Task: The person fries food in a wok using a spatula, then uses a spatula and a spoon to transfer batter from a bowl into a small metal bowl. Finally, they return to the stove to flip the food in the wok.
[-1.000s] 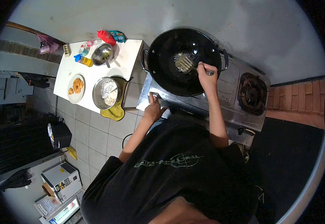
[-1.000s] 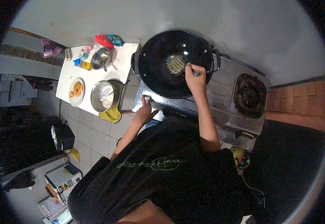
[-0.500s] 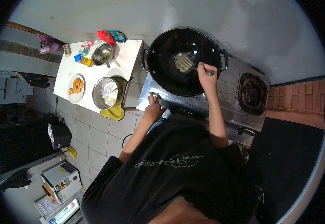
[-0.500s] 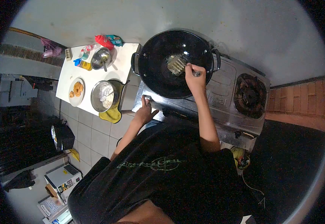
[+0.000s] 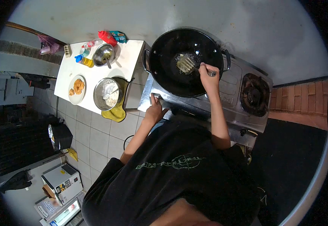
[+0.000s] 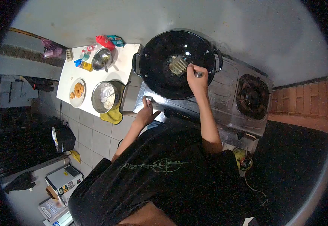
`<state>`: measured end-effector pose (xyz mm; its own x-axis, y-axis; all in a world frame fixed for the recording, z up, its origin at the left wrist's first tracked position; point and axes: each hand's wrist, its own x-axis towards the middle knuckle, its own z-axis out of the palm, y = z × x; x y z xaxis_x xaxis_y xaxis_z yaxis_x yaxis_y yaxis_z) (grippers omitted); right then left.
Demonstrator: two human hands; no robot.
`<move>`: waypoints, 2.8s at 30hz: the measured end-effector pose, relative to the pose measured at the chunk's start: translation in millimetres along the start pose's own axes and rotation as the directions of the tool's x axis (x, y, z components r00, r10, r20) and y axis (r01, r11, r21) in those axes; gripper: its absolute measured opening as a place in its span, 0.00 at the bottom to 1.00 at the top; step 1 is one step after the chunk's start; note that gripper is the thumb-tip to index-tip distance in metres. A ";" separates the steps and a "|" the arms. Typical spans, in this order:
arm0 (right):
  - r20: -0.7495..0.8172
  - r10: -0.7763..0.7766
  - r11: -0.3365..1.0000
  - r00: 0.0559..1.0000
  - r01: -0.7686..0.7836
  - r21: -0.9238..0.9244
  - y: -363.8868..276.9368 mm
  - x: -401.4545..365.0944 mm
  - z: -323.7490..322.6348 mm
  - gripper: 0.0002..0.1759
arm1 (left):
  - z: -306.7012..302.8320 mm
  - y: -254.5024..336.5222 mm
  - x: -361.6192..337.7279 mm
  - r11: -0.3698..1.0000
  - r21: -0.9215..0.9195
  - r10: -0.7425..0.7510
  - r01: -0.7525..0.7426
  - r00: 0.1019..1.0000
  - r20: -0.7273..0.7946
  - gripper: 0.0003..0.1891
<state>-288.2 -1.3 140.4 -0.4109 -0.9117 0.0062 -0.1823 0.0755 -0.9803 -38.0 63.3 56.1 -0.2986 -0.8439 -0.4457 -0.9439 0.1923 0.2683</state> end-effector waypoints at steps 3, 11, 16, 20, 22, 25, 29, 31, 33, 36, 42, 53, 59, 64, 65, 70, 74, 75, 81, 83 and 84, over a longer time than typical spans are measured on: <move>-0.039 -0.045 0.999 0.998 0.046 0.015 -3.7 -2.3 3.0 0.18 | 27.2 -16.4 11.0 0.998 0.034 0.046 -0.044 0.998 -0.036 0.46; -0.007 -0.039 0.999 0.999 0.039 -0.037 0.9 0.2 1.6 0.17 | 4.3 -1.0 1.1 1.000 0.021 0.009 -0.009 0.999 -0.033 0.46; -0.015 -0.062 0.998 0.998 0.061 -0.020 1.1 0.4 2.2 0.18 | 2.7 -1.1 0.8 1.000 0.007 0.011 -0.010 1.000 -0.021 0.46; -0.003 -0.076 0.997 0.997 0.076 -0.012 -4.7 -1.0 2.0 0.18 | 1.8 -0.2 0.4 1.000 0.006 -0.004 0.004 1.000 -0.016 0.46; 0.002 -0.033 0.999 0.999 0.033 0.012 -7.3 -2.0 2.1 0.18 | 4.8 -1.7 1.8 1.000 0.003 0.005 -0.005 0.999 -0.033 0.46; 0.003 -0.032 0.999 0.999 0.032 0.009 -0.9 0.9 2.7 0.18 | 2.3 -0.4 1.1 1.000 -0.004 -0.001 0.001 1.000 -0.019 0.45; 0.021 -0.021 0.999 1.000 0.022 -0.024 -2.6 0.7 1.6 0.18 | -1.7 2.7 -0.2 1.000 0.004 -0.012 0.012 1.000 -0.006 0.45; -0.030 -0.066 0.998 0.997 0.066 0.000 -1.5 0.3 4.0 0.18 | -1.2 2.2 0.8 1.000 0.018 -0.006 0.006 1.000 -0.002 0.46; -0.023 -0.069 0.998 0.997 0.069 -0.002 -0.6 0.6 3.4 0.17 | -2.4 3.2 0.1 1.000 0.024 -0.006 0.006 1.000 0.002 0.46; -0.010 -0.071 0.997 0.997 0.071 -0.004 -4.9 -0.6 2.7 0.17 | 10.6 -4.8 5.0 0.999 0.043 0.015 -0.014 1.000 -0.019 0.46; -0.011 -0.068 0.998 0.998 0.068 -0.009 -4.9 -0.3 2.6 0.16 | 17.0 -8.8 7.9 0.994 0.095 0.047 -0.044 0.999 -0.021 0.46; -0.015 -0.047 0.999 0.999 0.046 -0.015 -9.5 -3.3 2.3 0.15 | 28.0 -14.9 11.7 0.991 0.114 0.078 -0.068 0.993 -0.086 0.48; -0.002 -0.053 0.999 0.999 0.053 -0.001 -9.8 -4.0 1.9 0.16 | 9.9 -4.9 2.9 0.999 0.044 0.003 -0.002 1.000 -0.019 0.48; -0.001 -0.026 1.000 1.000 0.026 -0.014 -9.7 -4.6 2.5 0.17 | 4.6 -1.9 0.3 1.000 0.002 0.007 -0.007 1.000 -0.029 0.47; -0.001 -0.026 1.000 1.000 0.026 -0.014 -8.0 -4.5 3.3 0.17 | 7.7 -3.8 1.5 1.000 0.002 0.007 -0.007 1.000 -0.029 0.47; 0.025 -0.024 0.999 0.999 0.025 -0.023 -3.6 -2.4 1.4 0.17 | 13.3 -7.6 3.1 0.999 0.027 0.029 -0.028 0.998 -0.051 0.47; -0.016 -0.069 0.998 0.997 0.069 0.000 -3.6 -3.1 3.7 0.17 | 9.8 -4.9 2.3 1.000 0.019 0.011 -0.011 1.000 -0.019 0.47; -0.006 -0.062 0.998 0.998 0.062 -0.006 -3.7 -3.0 3.0 0.17 | 12.3 -6.3 3.0 1.000 0.018 0.014 -0.014 0.999 -0.030 0.47; -0.013 -0.049 0.999 0.999 0.049 -0.015 -7.9 -3.6 3.5 0.18 | 18.8 -10.5 6.9 0.999 0.036 0.023 -0.022 0.999 -0.027 0.47; -0.019 -0.039 0.999 0.999 0.039 -0.016 -7.9 -3.9 3.3 0.19 | 11.9 -6.4 4.3 0.999 0.034 0.022 -0.021 1.000 -0.023 0.47; -0.013 -0.041 0.999 0.999 0.041 -0.026 -6.8 -3.4 2.8 0.19 | 8.4 -4.2 2.5 1.000 0.020 0.006 -0.006 1.000 -0.009 0.47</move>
<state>-283.0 0.2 146.5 -0.4147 -0.9086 0.0490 -0.2223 0.0489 -0.9738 -36.0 64.6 46.6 -0.3032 -0.8472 -0.4363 -0.9447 0.2072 0.2541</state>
